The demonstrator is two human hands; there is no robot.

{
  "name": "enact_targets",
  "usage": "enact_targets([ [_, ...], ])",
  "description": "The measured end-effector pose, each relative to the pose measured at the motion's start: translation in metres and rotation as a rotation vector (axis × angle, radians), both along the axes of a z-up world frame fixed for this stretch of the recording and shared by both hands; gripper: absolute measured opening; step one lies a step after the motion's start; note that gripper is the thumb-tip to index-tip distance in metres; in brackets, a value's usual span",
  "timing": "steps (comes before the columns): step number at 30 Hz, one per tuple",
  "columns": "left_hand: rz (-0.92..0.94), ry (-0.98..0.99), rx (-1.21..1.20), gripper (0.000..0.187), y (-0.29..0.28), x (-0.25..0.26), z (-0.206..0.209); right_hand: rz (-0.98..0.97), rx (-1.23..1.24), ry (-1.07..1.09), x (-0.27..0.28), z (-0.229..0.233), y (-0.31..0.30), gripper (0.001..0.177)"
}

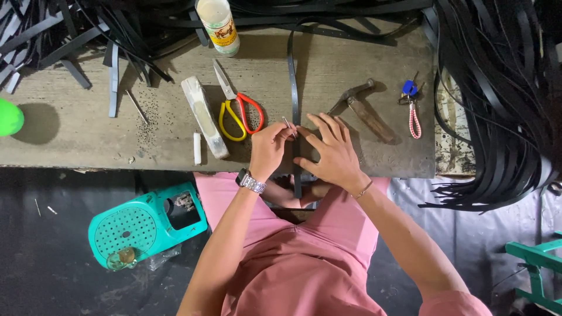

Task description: The person is using a hammer and a small metal punch to create holes in a long black leather strap on a workbench.

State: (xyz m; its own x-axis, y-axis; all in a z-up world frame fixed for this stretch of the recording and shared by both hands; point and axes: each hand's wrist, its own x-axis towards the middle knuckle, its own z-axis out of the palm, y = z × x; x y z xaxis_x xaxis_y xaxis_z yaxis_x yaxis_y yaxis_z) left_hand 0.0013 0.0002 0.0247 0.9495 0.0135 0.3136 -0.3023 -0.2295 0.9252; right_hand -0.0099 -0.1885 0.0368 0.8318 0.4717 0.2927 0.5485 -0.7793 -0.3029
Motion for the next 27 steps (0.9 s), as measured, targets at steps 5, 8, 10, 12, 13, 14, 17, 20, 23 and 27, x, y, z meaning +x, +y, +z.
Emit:
enact_targets([
  [5,0.019,-0.048,0.053,0.014,0.001,0.0,-0.011,0.004,0.002,-0.02,0.0,-0.001,-0.001,0.067],
  [8,0.011,-0.082,0.083,0.016,0.0,0.0,-0.015,0.003,-0.003,-0.029,-0.001,0.002,0.001,0.067],
  [10,-0.009,-0.13,0.148,0.016,-0.001,0.001,-0.026,-0.007,0.018,-0.015,0.001,-0.004,-0.003,0.068],
  [12,-0.03,-0.182,0.211,0.017,-0.001,0.001,-0.032,-0.019,0.037,-0.005,0.002,0.003,-0.011,0.071],
  [13,-0.047,-0.201,0.217,0.019,-0.001,0.001,-0.033,-0.197,-0.036,-0.049,0.003,0.013,-0.018,0.063],
  [14,-0.06,-0.22,0.223,0.021,-0.001,0.0,-0.034,-0.371,-0.11,-0.094,0.004,0.024,-0.024,0.055],
  [17,-0.079,-0.23,0.246,0.022,0.0,-0.001,-0.034,-0.564,-0.307,-0.187,0.02,-0.018,-0.069,0.051],
  [20,-0.085,-0.229,0.264,0.023,-0.001,-0.003,-0.03,-0.562,-0.473,-0.314,0.025,-0.039,-0.094,0.036],
  [23,-0.082,-0.219,0.321,0.019,0.0,-0.002,-0.036,-0.672,-0.164,0.255,0.024,-0.012,-0.085,0.048],
  [27,-0.098,-0.191,0.319,0.019,0.002,-0.002,-0.035,-0.5,0.165,0.309,-0.007,0.037,-0.053,0.056],
])
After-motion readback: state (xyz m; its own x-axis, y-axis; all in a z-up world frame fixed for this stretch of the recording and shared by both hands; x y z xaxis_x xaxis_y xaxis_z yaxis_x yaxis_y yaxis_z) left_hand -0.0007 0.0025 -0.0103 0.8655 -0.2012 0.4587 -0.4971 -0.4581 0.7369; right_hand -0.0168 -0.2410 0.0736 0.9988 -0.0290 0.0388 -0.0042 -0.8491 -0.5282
